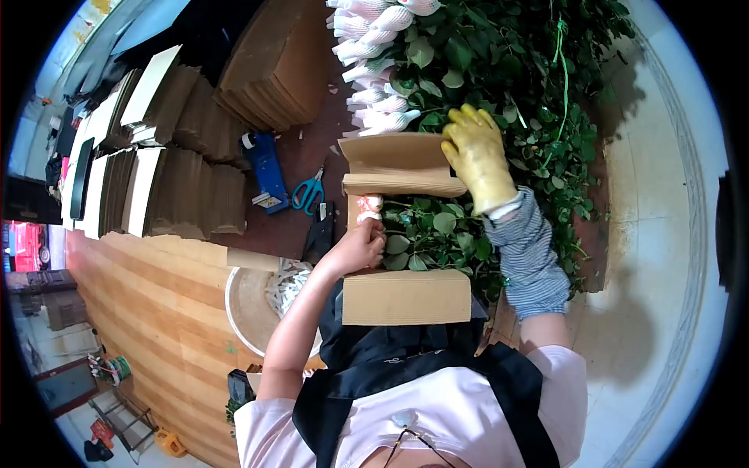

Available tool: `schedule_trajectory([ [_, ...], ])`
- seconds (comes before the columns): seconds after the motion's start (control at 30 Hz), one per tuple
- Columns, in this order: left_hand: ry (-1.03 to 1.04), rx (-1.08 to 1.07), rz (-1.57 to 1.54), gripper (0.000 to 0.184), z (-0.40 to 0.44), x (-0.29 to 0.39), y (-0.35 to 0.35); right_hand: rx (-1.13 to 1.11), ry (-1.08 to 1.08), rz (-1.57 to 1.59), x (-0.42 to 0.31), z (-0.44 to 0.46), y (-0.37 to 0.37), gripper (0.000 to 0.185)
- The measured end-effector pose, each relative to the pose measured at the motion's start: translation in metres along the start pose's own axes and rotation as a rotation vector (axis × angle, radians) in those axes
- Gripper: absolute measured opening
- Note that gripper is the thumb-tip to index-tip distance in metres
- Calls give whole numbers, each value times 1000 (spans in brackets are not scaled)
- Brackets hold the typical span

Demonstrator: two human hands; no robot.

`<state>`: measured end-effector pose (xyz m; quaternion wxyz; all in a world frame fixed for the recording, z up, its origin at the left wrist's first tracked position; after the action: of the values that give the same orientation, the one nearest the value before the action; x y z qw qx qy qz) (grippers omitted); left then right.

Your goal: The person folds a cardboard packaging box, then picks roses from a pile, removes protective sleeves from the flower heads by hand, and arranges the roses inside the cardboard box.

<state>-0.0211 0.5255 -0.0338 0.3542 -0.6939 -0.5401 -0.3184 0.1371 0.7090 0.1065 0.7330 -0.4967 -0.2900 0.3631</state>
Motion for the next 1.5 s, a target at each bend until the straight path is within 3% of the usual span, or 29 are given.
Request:
schedule_trajectory([
  [0.03,7,9,-1,27,-2,6,-4,-51,-89,70,0,2,-4,27],
  [0.07,-4,19,54,27,-3,10,-6,51,-173,239,-5,-8,-20,14],
  [0.13,-50,-2,-13,32,3,-9,1,-56,-336,649,-23,-17,-77,19],
  [0.17,-1,42,35,29,-1,1,-2,-158,-288,906,-26,-27,-110,17],
  [0.23,432,-43,937,27,45,-64,24,-230,-723,1533,-25,-34,-136,32],
  [0.27,394,-22,805,27,45,-56,22,-359,-982,1894,-26,-37,-139,44],
  [0.33,179,-49,226,27,28,-28,15,-500,-1165,2239,-30,-33,-123,68],
  [0.4,150,-51,33,28,22,-19,13,-520,-434,1884,-20,-29,-76,49],
  [0.47,189,-44,-38,28,16,-14,13,-657,-311,1325,-56,-12,-32,46],
  [0.5,211,-40,-63,29,11,-14,13,-625,-324,1012,-66,-11,-11,47],
  [0.7,336,72,-172,31,-38,-5,-34,-619,-404,789,-92,-21,48,51],
  [0.77,165,110,275,29,-71,16,-67,-614,-520,692,-93,-40,54,66],
  [0.83,284,643,488,19,-130,41,-130,-721,-541,281,-117,-63,55,84],
  [0.87,244,937,481,17,-158,46,-164,-608,-501,193,-125,-82,69,94],
  [0.9,379,1255,552,17,-185,57,-195,-608,-503,195,-127,-81,68,94],
  [0.93,366,1425,685,23,-208,69,-225,-644,-483,192,-126,-79,69,95],
  [0.97,199,1527,867,35,-231,97,-234,-680,-463,192,-126,-80,69,96],
  [1.0,211,1582,1060,43,-237,104,-247,-664,-485,164,-126,-80,69,95],
  [1.03,104,1600,1058,44,-234,98,-260,-666,-479,166,-126,-81,68,95],
  [1.1,-80,1389,1057,42,-218,75,-285,-700,-457,195,-124,-79,67,93],
  [1.27,-219,1482,1365,22,-209,80,-269,-642,-449,250,-124,-81,67,94],
  [1.37,-254,1507,1218,14,-216,83,-270,-562,-490,324,-121,-83,69,95],
  [1.47,207,1788,1296,13,-241,105,-233,-476,-485,386,-117,-91,84,94],
  [1.5,335,1887,1283,15,-251,114,-210,-542,-482,247,-118,-95,94,91],
])
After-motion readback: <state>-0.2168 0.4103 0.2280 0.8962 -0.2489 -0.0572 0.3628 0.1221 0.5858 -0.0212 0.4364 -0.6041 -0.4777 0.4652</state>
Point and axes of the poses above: each hand's wrist, its own z-axis towards the middle knuckle, its own y-axis out of the palm, x = y × z, the point moved 5 cm from there along z, towards the middle knuckle, and after that the axes turned 11 degrees about -y, right-handed, at the moved point
